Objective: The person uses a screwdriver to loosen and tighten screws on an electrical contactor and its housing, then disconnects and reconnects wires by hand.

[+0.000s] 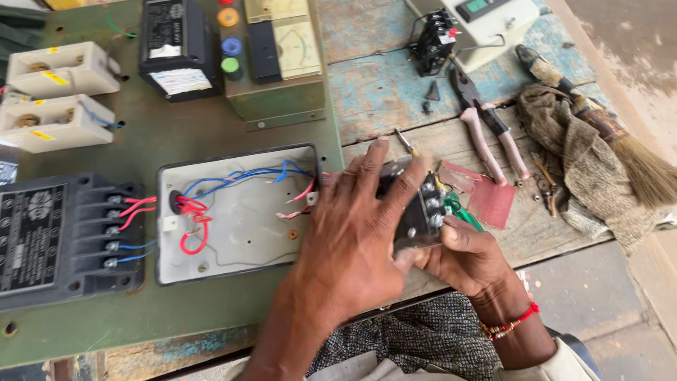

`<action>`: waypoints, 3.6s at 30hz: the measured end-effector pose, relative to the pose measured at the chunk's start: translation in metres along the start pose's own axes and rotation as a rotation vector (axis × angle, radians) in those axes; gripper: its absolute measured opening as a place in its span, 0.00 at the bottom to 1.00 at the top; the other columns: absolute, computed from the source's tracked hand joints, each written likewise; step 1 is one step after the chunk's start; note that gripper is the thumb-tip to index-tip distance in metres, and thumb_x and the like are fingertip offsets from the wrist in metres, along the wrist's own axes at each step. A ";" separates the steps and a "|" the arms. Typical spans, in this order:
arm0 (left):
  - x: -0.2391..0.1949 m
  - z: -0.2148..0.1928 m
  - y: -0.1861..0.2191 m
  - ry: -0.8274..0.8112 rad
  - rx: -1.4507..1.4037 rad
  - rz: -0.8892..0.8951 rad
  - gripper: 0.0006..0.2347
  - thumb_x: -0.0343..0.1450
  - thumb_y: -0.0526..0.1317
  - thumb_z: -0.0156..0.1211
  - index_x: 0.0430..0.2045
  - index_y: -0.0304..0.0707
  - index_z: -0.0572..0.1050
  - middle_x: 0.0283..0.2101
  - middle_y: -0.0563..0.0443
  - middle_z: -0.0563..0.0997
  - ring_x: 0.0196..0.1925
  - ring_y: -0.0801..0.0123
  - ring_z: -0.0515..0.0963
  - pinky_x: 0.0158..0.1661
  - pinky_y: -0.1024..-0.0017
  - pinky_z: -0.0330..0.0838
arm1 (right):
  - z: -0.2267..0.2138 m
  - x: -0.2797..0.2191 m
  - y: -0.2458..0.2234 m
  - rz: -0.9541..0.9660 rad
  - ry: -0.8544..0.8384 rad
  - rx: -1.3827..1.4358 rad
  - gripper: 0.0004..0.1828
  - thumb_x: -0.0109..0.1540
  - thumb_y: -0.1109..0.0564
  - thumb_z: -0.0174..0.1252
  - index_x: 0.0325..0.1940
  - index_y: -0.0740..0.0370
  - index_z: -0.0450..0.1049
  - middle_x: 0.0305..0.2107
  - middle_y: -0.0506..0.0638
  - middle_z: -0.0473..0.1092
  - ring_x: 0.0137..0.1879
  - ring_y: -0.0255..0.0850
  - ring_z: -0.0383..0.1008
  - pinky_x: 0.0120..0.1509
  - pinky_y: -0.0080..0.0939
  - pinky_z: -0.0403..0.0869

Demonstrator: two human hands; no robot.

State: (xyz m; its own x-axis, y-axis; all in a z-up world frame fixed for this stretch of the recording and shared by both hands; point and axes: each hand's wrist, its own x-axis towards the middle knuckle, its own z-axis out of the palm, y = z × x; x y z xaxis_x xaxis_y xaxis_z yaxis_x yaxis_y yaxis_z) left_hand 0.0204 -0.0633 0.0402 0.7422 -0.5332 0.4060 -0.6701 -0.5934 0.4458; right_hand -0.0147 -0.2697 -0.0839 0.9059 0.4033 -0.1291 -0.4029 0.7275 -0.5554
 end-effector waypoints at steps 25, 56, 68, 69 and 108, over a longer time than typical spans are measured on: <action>0.021 0.034 0.015 -0.318 0.046 -0.126 0.43 0.50 0.34 0.75 0.63 0.28 0.58 0.49 0.32 0.72 0.52 0.43 0.74 0.52 0.49 0.68 | 0.033 -0.027 -0.049 -0.252 0.659 -1.964 0.15 0.63 0.53 0.60 0.50 0.65 0.78 0.32 0.55 0.72 0.28 0.43 0.74 0.31 0.44 0.75; -0.017 0.063 0.000 0.193 -0.174 -0.091 0.37 0.59 0.41 0.78 0.61 0.29 0.62 0.56 0.33 0.69 0.59 0.43 0.71 0.60 0.51 0.67 | 0.090 -0.024 -0.101 -0.991 0.180 -0.686 0.06 0.81 0.57 0.51 0.56 0.62 0.68 0.40 0.49 0.67 0.44 0.39 0.70 0.55 0.42 0.71; -0.020 0.064 0.006 0.180 0.049 -0.080 0.42 0.54 0.55 0.81 0.59 0.35 0.64 0.57 0.29 0.65 0.61 0.40 0.66 0.58 0.45 0.63 | 0.101 -0.029 -0.108 -1.000 0.160 -0.661 0.07 0.80 0.56 0.51 0.55 0.63 0.67 0.35 0.51 0.65 0.37 0.40 0.66 0.46 0.41 0.68; -0.018 0.063 0.004 0.184 0.044 -0.030 0.40 0.54 0.52 0.80 0.59 0.39 0.66 0.60 0.28 0.65 0.63 0.38 0.65 0.59 0.44 0.63 | 0.102 -0.029 -0.108 -1.002 0.159 -0.661 0.07 0.80 0.56 0.51 0.55 0.63 0.67 0.35 0.51 0.65 0.36 0.40 0.66 0.45 0.41 0.68; -0.006 0.059 0.019 0.062 -0.121 0.099 0.20 0.64 0.37 0.69 0.49 0.37 0.75 0.55 0.47 0.80 0.71 0.50 0.65 0.68 0.40 0.47 | 0.116 -0.015 -0.078 -1.157 0.208 -0.762 0.12 0.80 0.57 0.53 0.66 0.61 0.63 0.30 0.52 0.62 0.29 0.40 0.62 0.36 0.40 0.64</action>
State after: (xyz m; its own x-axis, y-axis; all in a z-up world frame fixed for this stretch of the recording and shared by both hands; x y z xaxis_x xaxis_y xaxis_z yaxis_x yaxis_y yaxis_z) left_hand 0.0030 -0.1071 -0.0008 0.6733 -0.5452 0.4994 -0.7384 -0.4608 0.4924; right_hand -0.0124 -0.2684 0.0568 0.7010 -0.3476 0.6227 0.6845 0.0833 -0.7242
